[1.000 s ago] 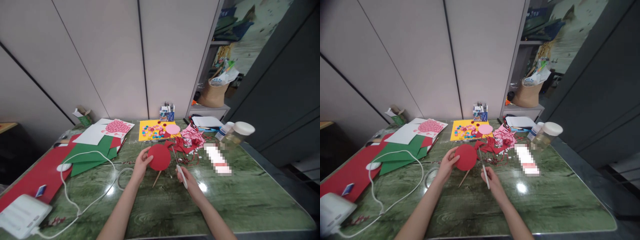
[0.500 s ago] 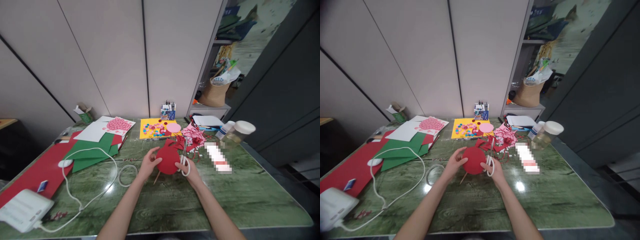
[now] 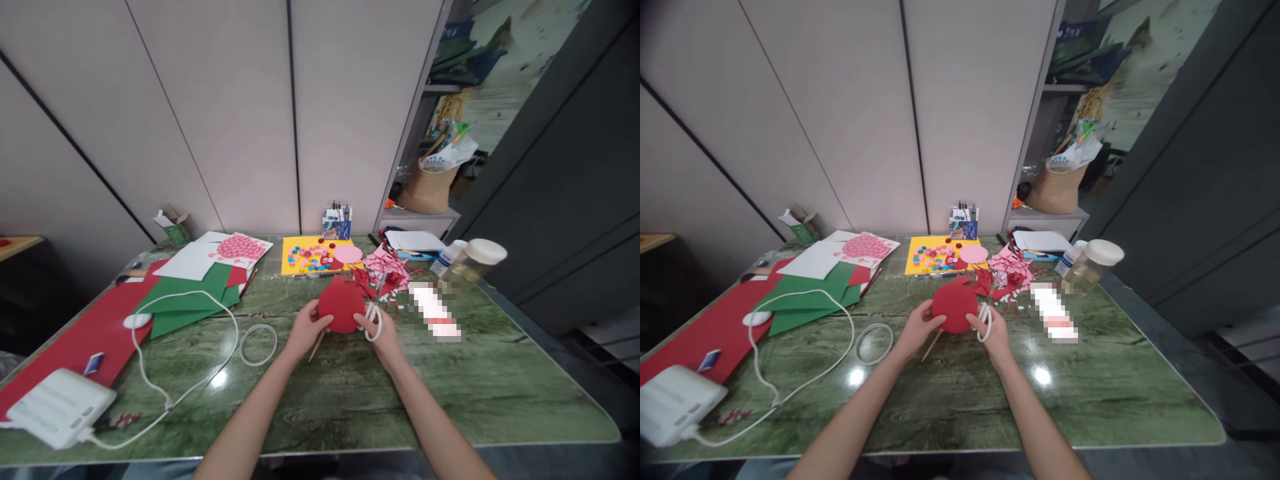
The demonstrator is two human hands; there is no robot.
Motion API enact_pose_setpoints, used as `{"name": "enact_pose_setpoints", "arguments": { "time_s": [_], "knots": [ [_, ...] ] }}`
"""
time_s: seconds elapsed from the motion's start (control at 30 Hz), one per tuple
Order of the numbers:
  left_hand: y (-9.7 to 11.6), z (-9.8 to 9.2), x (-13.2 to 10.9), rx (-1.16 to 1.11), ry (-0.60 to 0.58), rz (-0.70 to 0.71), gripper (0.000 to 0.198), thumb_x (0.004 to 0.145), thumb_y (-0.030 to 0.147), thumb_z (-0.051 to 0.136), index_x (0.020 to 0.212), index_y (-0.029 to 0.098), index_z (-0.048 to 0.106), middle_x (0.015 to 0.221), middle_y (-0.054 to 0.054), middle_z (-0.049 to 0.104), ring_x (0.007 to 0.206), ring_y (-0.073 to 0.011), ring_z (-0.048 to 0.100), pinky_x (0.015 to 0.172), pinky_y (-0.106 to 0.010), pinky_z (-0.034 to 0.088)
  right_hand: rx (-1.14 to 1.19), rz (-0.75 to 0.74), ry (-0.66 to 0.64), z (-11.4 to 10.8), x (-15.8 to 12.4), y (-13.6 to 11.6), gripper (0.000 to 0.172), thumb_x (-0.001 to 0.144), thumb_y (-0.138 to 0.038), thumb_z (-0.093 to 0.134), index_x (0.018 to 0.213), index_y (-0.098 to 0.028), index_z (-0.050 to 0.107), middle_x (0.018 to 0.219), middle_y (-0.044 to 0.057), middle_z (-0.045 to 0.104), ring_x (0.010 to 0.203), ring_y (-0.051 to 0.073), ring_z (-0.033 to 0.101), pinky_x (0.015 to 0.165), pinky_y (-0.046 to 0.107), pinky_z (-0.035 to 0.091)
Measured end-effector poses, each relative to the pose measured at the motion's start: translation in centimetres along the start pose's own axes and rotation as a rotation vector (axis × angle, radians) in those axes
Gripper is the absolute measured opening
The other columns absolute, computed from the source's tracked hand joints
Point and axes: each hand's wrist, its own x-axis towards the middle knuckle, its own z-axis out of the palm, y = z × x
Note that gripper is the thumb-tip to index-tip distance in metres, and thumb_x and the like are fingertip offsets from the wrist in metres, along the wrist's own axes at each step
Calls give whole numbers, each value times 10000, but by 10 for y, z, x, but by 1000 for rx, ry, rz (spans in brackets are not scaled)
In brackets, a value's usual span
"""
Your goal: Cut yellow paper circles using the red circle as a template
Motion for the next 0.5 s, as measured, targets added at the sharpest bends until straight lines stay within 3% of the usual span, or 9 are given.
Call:
{"name": "enact_pose_setpoints", "arguments": {
  "time_s": [0.13,0.33,0.5],
  "knots": [
    [0,-1,0,28,15,36,323,694,308,648,955,136,567,877,-75,655,725,-186,609,546,-252,479,-10,-6,0,1,-2,-1,357,596,-432,747,798,-175,603,646,1,608,563,155,524,560,276,425],
    [1,1,-1,50,79,136,262,718,287,630,933,147,577,919,-70,655,846,-191,598,750,-283,467,-15,-23,-31,9,-13,-7,355,637,-448,709,848,-172,634,661,36,658,612,200,584,600,319,464],
    [3,9,-3,68,124,184,361,685,244,664,1013,161,541,997,-64,629,907,-198,576,810,-288,442,-8,-88,-57,17,-24,-18,387,677,-397,692,997,-190,624,905,71,698,766,228,627,732,361,482]
  ]
}}
